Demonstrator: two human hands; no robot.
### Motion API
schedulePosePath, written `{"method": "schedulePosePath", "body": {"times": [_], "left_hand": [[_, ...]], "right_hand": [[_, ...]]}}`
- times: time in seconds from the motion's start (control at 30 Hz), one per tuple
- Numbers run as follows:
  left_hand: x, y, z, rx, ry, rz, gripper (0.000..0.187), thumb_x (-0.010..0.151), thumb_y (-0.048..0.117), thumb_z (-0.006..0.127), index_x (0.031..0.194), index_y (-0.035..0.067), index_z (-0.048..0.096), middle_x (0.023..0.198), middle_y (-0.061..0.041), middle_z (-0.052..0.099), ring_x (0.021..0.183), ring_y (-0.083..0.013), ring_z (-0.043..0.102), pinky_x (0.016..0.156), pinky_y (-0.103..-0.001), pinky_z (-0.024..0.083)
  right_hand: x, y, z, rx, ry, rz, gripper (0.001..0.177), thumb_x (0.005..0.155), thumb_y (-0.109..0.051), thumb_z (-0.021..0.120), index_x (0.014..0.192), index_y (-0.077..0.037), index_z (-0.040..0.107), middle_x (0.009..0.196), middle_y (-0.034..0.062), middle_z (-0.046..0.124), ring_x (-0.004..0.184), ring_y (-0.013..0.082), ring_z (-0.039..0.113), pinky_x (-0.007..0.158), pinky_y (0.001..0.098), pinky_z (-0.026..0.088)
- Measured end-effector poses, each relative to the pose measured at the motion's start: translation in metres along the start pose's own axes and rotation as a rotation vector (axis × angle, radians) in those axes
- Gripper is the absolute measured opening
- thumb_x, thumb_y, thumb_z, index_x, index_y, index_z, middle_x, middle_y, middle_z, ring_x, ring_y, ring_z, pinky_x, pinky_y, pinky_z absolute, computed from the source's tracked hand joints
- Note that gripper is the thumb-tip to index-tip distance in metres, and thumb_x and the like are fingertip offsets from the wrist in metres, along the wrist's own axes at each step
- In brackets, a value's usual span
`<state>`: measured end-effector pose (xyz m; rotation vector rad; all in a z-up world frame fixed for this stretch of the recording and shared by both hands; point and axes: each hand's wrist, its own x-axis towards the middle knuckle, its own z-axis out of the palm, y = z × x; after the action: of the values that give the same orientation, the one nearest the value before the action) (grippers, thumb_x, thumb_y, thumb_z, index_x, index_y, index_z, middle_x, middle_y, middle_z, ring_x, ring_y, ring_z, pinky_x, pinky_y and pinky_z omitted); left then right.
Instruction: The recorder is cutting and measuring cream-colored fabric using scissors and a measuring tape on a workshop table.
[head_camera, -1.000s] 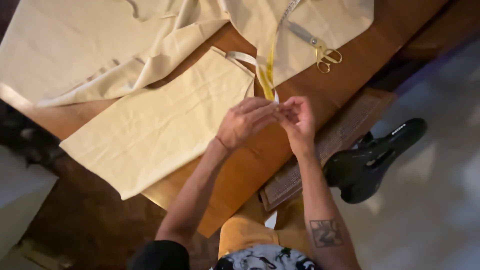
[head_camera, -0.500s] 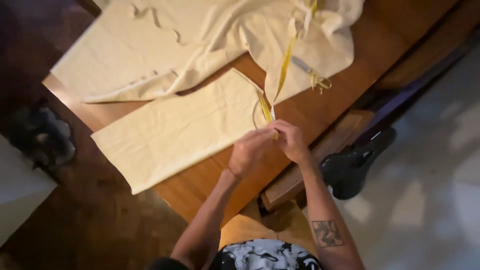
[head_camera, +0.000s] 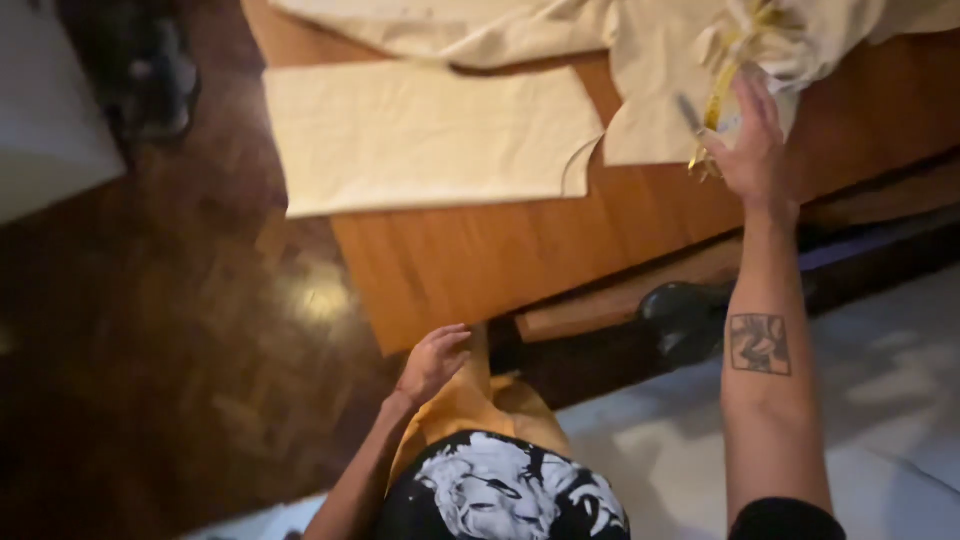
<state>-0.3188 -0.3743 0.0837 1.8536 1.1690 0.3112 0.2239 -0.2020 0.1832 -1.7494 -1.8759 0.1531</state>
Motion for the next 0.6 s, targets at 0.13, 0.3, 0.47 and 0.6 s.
{"method": "schedulePosePath", "body": {"times": [0.13, 0.3, 0.47, 0.6], "left_hand": [[-0.05, -0.025, 0.005, -0.028, 0.093, 0.009, 0.035, 0.084, 0.019, 0.077, 0.118, 0.009, 0.073, 0.131, -0.015, 0.068, 0.125, -0.0362, 0.06, 0.104, -0.044, 0.049], [-0.052, -0.053, -0.043, -0.055, 0.284, 0.017, 0.025, 0.088, 0.02, 0.08, 0.11, 0.011, 0.074, 0.121, -0.012, 0.074, 0.114, -0.0298, 0.07, 0.1, -0.039, 0.056], [0.004, -0.113, -0.12, -0.469, 0.448, -0.383, 0.043, 0.088, 0.024, 0.079, 0.127, 0.009, 0.067, 0.114, -0.006, 0.07, 0.098, -0.019, 0.069, 0.084, -0.035, 0.059], [0.069, -0.186, -0.177, -0.668, 0.592, -0.294, 0.064, 0.093, 0.029, 0.08, 0.146, 0.006, 0.052, 0.135, -0.009, 0.062, 0.123, -0.0196, 0.06, 0.103, -0.035, 0.05]], "right_hand": [[-0.058, 0.012, 0.065, 0.033, -0.06, 0.168, 0.056, 0.089, -0.012, 0.083, 0.139, 0.0, 0.061, 0.137, 0.0247, 0.061, 0.129, 0.0419, 0.056, 0.111, 0.0476, 0.047], [-0.112, -0.017, 0.143, 0.314, -0.234, 0.574, 0.053, 0.086, -0.029, 0.084, 0.128, -0.001, 0.067, 0.112, 0.0129, 0.075, 0.101, 0.0235, 0.071, 0.087, 0.0371, 0.057], [-0.106, -0.019, 0.219, 0.571, -0.161, 1.022, 0.077, 0.086, -0.042, 0.082, 0.142, -0.001, 0.05, 0.128, 0.0136, 0.065, 0.104, 0.0202, 0.067, 0.073, 0.0355, 0.061], [-0.071, -0.032, 0.265, 0.459, -0.049, 1.178, 0.082, 0.086, -0.049, 0.081, 0.144, 0.0, 0.05, 0.13, 0.015, 0.064, 0.103, 0.022, 0.066, 0.072, 0.0371, 0.06]]}}
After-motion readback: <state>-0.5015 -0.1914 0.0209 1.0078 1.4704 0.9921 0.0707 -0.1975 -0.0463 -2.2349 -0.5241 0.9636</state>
